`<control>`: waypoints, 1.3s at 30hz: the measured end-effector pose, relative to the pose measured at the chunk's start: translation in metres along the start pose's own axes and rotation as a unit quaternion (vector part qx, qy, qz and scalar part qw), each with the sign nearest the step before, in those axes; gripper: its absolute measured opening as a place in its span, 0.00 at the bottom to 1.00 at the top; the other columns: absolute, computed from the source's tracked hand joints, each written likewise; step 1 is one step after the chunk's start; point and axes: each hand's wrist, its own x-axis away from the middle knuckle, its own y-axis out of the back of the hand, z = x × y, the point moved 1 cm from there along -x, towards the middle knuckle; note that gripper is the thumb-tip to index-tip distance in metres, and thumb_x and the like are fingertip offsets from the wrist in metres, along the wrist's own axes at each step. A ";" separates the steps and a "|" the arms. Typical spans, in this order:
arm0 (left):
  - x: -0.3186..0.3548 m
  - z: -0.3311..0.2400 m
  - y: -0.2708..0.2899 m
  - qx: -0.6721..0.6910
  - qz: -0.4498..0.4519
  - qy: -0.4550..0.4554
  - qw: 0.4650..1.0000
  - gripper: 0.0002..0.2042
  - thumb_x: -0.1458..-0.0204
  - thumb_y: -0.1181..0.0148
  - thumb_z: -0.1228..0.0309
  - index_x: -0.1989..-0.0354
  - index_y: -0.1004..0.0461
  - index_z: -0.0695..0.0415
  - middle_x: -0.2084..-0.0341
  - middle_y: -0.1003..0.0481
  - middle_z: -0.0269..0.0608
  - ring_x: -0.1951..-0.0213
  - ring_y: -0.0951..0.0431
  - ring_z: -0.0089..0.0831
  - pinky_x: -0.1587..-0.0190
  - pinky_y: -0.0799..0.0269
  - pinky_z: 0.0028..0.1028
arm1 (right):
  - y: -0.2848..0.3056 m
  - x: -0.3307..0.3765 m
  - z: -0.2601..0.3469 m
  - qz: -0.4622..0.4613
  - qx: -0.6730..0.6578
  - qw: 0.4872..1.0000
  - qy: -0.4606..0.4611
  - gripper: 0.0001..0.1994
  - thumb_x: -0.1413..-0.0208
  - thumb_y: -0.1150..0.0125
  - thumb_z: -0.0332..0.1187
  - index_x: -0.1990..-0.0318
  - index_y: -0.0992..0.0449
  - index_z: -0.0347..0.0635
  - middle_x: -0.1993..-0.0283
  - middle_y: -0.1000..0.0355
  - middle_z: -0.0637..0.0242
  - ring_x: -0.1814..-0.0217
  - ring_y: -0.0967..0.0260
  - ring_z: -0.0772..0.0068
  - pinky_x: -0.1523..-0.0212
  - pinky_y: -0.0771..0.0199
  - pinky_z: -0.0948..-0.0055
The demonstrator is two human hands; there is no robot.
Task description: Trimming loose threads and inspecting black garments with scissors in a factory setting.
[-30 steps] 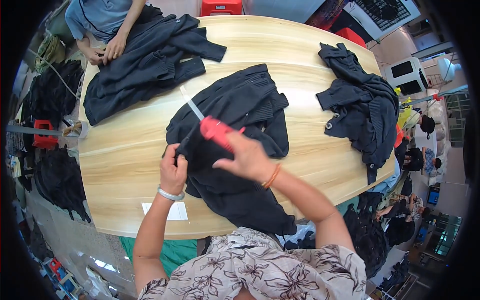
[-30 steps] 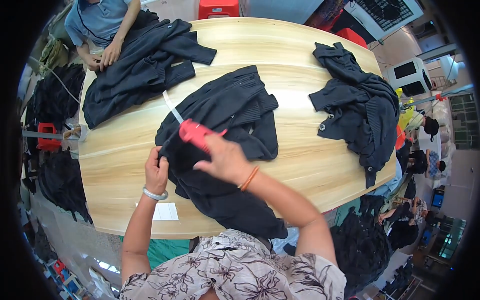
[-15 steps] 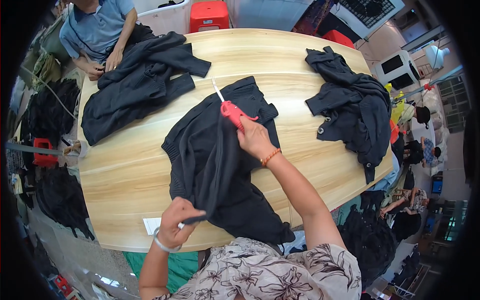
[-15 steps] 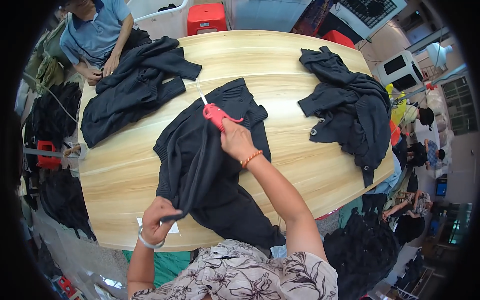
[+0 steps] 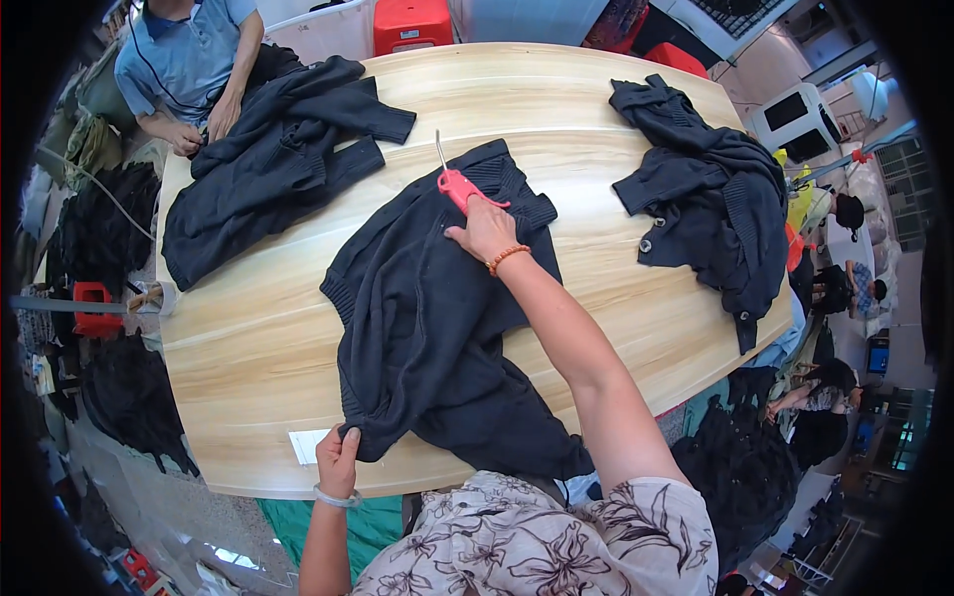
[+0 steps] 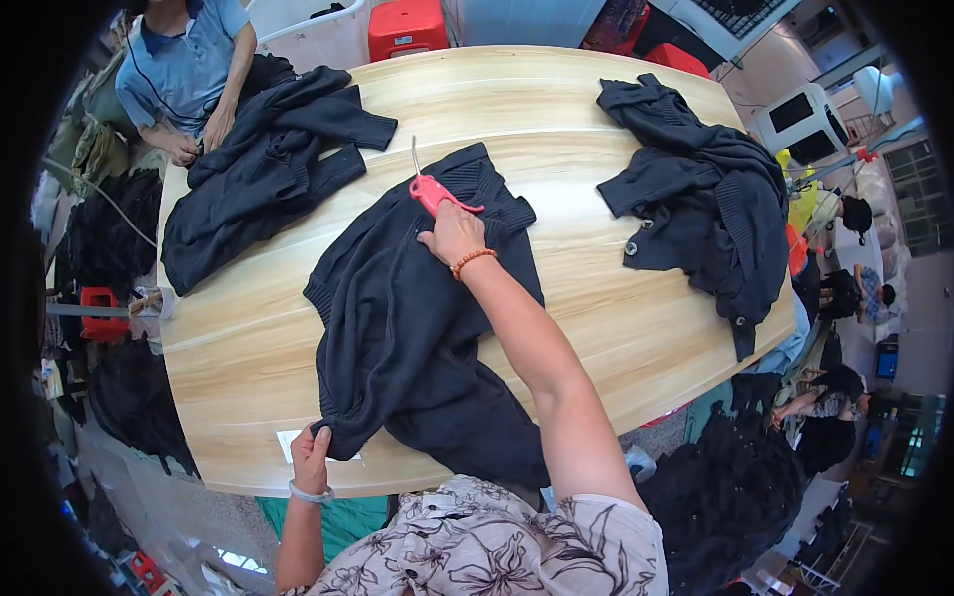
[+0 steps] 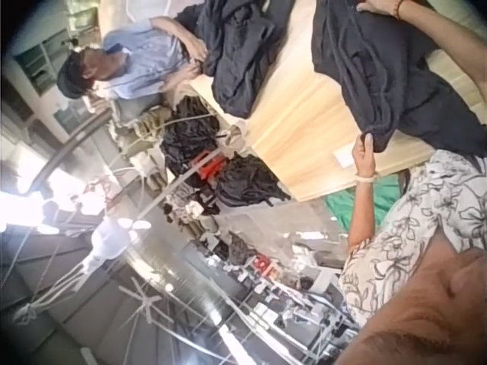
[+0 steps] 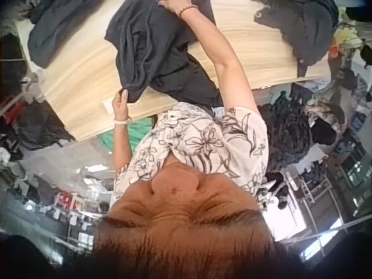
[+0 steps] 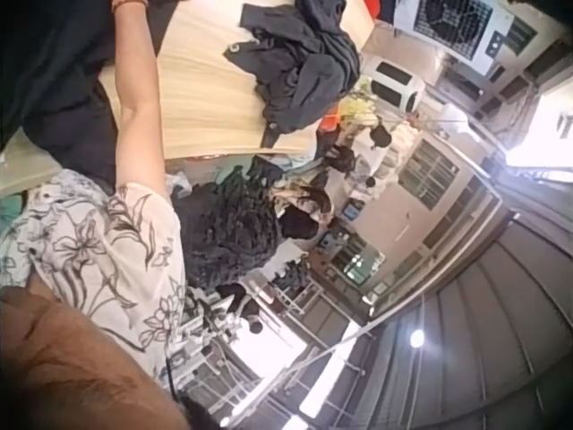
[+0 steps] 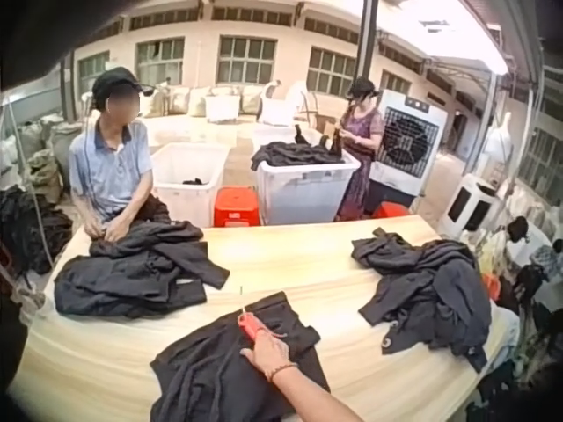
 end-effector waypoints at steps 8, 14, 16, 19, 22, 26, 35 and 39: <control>-0.011 0.003 0.036 0.127 -0.082 0.016 0.988 0.14 0.36 0.49 0.67 0.54 0.24 0.66 0.62 0.21 0.41 0.60 0.22 0.25 0.53 0.27 0.24 | 0.062 0.030 -0.069 -0.028 -0.115 0.993 0.021 0.15 0.50 0.34 0.41 0.62 0.23 0.39 0.66 0.24 0.50 0.59 0.26 0.47 0.57 0.27 0.57; -0.051 0.020 0.045 -0.019 -0.022 0.007 1.000 0.11 0.36 0.49 0.70 0.57 0.25 0.66 0.64 0.20 0.39 0.62 0.21 0.24 0.58 0.26 0.25 | 0.098 0.067 -0.131 -0.101 -0.183 0.978 0.010 0.09 0.48 0.34 0.34 0.65 0.24 0.38 0.78 0.30 0.61 0.75 0.32 0.68 0.69 0.30 0.69; -0.067 0.016 0.019 -0.251 0.010 0.040 0.967 0.07 0.41 0.45 0.73 0.60 0.26 0.64 0.70 0.22 0.42 0.68 0.22 0.34 0.62 0.28 0.29 | 0.070 0.075 -0.177 -0.108 -0.055 0.992 -0.032 0.12 0.45 0.38 0.42 0.64 0.25 0.43 0.71 0.26 0.52 0.67 0.26 0.47 0.64 0.28 0.54; -0.062 -0.008 -0.010 -0.553 -0.061 -0.156 0.816 0.13 0.50 0.41 0.78 0.54 0.27 0.62 0.58 0.27 0.52 0.56 0.27 0.48 0.53 0.32 0.39 | 0.048 0.104 -0.189 -0.091 0.104 0.988 -0.070 0.15 0.43 0.40 0.45 0.65 0.27 0.41 0.64 0.28 0.52 0.64 0.27 0.43 0.62 0.28 0.50; -0.065 -0.056 -0.066 -0.499 -0.065 -0.306 0.809 0.16 0.52 0.41 0.80 0.52 0.27 0.62 0.53 0.28 0.53 0.51 0.28 0.50 0.47 0.34 0.41 | 0.062 0.147 -0.197 -0.076 0.122 0.984 -0.107 0.14 0.42 0.41 0.43 0.61 0.29 0.41 0.58 0.32 0.51 0.63 0.28 0.41 0.62 0.28 0.48; -0.098 -0.068 -0.179 -0.386 0.137 -0.386 0.827 0.18 0.52 0.36 0.73 0.51 0.27 0.60 0.49 0.28 0.50 0.46 0.28 0.47 0.43 0.33 0.39 | 0.075 0.189 -0.219 -0.108 0.086 0.984 -0.113 0.14 0.40 0.45 0.37 0.53 0.37 0.41 0.59 0.29 0.51 0.61 0.27 0.42 0.60 0.28 0.50; -0.188 0.014 -0.301 -0.510 0.247 -0.404 0.718 0.38 0.53 0.34 0.54 0.34 0.40 0.55 0.31 0.46 0.48 0.29 0.52 0.45 0.29 0.61 0.46 | 0.091 0.228 -0.199 0.088 -0.109 0.986 -0.091 0.18 0.41 0.44 0.39 0.48 0.37 0.43 0.66 0.24 0.50 0.58 0.25 0.44 0.55 0.28 0.53; -0.187 0.017 -0.306 -0.505 0.269 -0.408 0.711 0.41 0.53 0.34 0.53 0.31 0.45 0.54 0.29 0.51 0.45 0.27 0.56 0.44 0.28 0.64 0.45 | 0.096 0.222 -0.199 0.107 -0.043 0.992 -0.055 0.13 0.42 0.45 0.36 0.52 0.34 0.43 0.69 0.26 0.47 0.62 0.26 0.43 0.59 0.28 0.51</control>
